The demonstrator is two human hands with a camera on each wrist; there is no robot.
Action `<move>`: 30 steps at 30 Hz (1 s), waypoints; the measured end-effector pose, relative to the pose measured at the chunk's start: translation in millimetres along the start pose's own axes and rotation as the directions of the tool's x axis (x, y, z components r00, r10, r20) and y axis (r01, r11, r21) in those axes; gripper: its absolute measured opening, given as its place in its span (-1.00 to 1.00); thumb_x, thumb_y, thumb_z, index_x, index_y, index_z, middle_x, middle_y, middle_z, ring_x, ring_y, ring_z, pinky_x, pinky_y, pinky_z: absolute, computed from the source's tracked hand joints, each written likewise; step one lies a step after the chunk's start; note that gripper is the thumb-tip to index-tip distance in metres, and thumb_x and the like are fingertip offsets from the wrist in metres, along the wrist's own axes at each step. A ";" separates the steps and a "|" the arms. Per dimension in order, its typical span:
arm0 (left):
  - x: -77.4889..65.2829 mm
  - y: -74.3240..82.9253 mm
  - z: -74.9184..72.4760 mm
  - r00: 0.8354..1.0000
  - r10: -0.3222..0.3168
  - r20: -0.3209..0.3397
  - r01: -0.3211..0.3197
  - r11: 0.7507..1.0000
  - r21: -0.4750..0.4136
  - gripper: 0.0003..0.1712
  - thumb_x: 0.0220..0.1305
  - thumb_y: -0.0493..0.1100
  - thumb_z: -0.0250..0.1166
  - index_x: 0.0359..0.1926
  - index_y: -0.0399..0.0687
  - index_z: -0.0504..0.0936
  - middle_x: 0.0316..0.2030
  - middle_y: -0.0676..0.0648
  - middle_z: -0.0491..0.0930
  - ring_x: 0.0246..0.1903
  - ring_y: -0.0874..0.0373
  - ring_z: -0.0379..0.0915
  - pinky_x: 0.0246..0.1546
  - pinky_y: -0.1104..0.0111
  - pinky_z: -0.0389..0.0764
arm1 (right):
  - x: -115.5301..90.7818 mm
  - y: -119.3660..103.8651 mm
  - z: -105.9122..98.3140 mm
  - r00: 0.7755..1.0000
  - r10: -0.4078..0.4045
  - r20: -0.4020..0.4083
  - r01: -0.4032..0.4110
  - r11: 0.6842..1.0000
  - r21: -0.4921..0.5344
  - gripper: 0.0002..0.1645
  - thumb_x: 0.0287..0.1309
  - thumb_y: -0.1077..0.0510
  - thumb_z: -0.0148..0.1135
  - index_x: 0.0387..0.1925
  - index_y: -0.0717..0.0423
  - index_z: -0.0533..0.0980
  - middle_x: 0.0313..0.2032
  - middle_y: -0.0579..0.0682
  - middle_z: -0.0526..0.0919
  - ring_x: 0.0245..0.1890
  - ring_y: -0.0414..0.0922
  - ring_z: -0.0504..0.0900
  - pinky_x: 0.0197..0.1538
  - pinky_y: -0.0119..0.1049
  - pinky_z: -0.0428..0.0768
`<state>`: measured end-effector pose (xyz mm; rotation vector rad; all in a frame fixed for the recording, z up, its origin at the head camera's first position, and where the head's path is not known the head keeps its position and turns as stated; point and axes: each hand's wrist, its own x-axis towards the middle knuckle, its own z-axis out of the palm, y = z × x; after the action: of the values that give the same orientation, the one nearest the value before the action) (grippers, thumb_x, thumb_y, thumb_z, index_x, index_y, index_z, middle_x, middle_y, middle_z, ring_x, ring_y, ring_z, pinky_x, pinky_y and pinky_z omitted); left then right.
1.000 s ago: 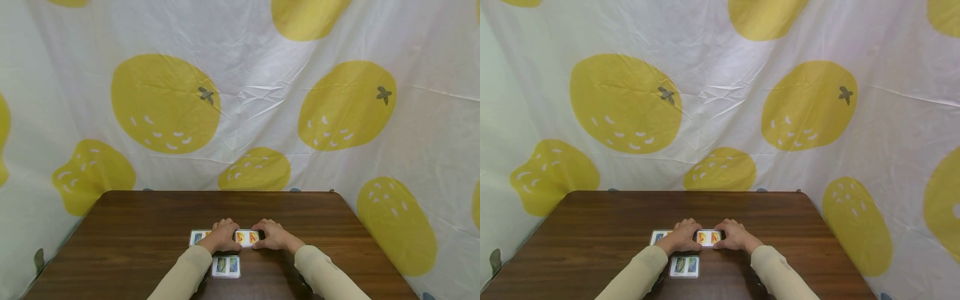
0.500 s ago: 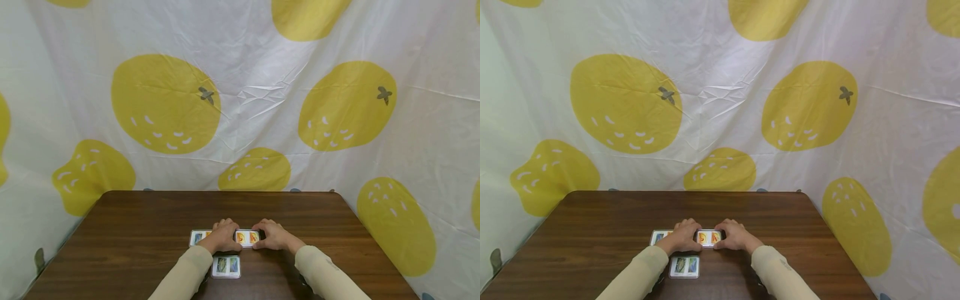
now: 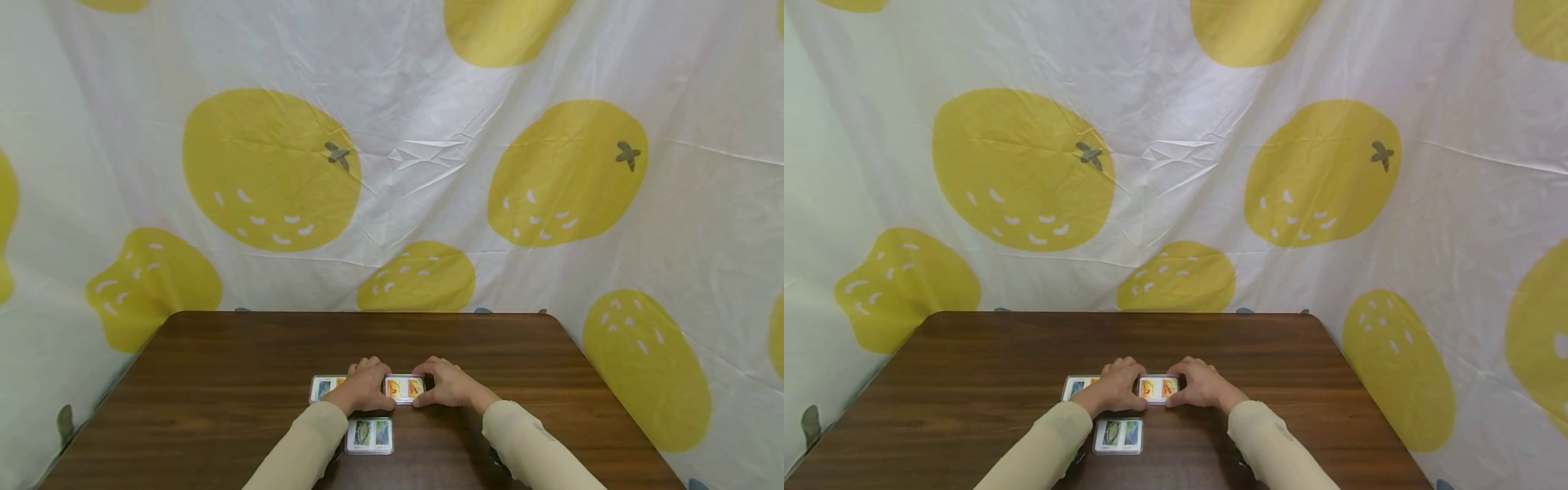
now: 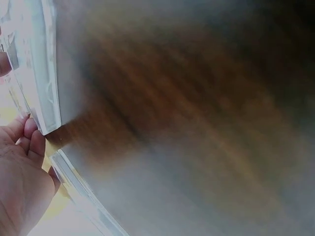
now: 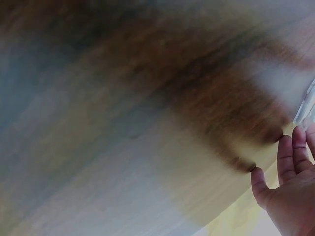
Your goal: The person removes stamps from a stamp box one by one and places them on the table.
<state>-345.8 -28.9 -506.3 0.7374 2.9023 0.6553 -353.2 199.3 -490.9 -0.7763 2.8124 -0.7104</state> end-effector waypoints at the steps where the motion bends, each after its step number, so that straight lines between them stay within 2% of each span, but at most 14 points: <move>1: 0.2 -0.2 0.1 1.000 0.000 -0.001 0.000 1.000 0.002 -0.33 -0.07 0.11 0.44 0.07 -0.09 0.56 -0.09 0.03 0.44 -0.09 0.07 0.28 0.01 0.10 0.27 | 0.1 -0.2 0.1 1.000 0.000 0.000 0.000 1.000 0.002 -0.35 -0.11 -0.14 0.57 0.01 0.06 0.61 -0.11 -0.09 0.53 -0.10 -0.07 0.48 0.07 0.12 0.39; 8: -0.4 -0.4 -0.4 1.000 0.002 -0.002 -0.002 1.000 0.003 -0.31 -0.05 0.11 0.45 0.09 -0.11 0.55 -0.09 0.02 0.44 -0.08 0.06 0.28 0.02 0.09 0.27 | -0.1 -0.9 -0.5 1.000 -0.004 0.001 0.004 1.000 0.023 -0.35 -0.09 -0.11 0.57 0.03 0.07 0.60 -0.09 -0.08 0.53 -0.07 -0.06 0.49 0.11 0.20 0.34; 19: -2.3 1.2 -1.9 1.000 0.015 -0.011 -0.015 1.000 -0.008 -0.33 -0.08 0.10 0.46 0.05 -0.11 0.56 -0.13 0.02 0.42 -0.10 0.05 0.28 0.02 0.09 0.27 | -0.3 0.3 -3.8 1.000 -0.024 0.007 0.024 0.999 0.046 -0.34 -0.06 -0.07 0.57 0.05 0.12 0.58 -0.09 -0.06 0.52 -0.10 -0.10 0.48 0.04 -0.03 0.45; 24: -2.2 0.5 -1.4 1.000 0.014 -0.008 -0.014 1.000 -0.015 -0.31 -0.08 0.10 0.47 0.07 -0.14 0.55 -0.12 0.01 0.42 -0.09 0.05 0.28 0.03 0.07 0.26 | -0.7 5.1 -4.7 0.999 -0.044 -0.008 0.044 0.999 0.029 -0.34 -0.08 -0.08 0.58 0.04 0.14 0.58 -0.10 -0.07 0.52 -0.10 -0.10 0.48 0.04 -0.06 0.46; 30: -2.5 -0.7 -1.3 1.000 0.018 -0.008 -0.018 1.000 -0.021 -0.33 -0.07 0.09 0.48 0.05 -0.13 0.56 -0.11 0.00 0.42 -0.07 0.03 0.28 0.05 0.06 0.26 | -2.5 10.8 -8.2 0.999 -0.028 -0.024 0.030 0.998 0.049 -0.38 -0.08 -0.03 0.58 0.02 0.13 0.59 -0.11 -0.06 0.52 -0.08 -0.07 0.48 0.06 -0.02 0.46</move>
<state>-344.2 -31.1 -505.4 0.7615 2.8945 0.6912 -358.0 212.0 -488.7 -0.8072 2.7985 -0.7954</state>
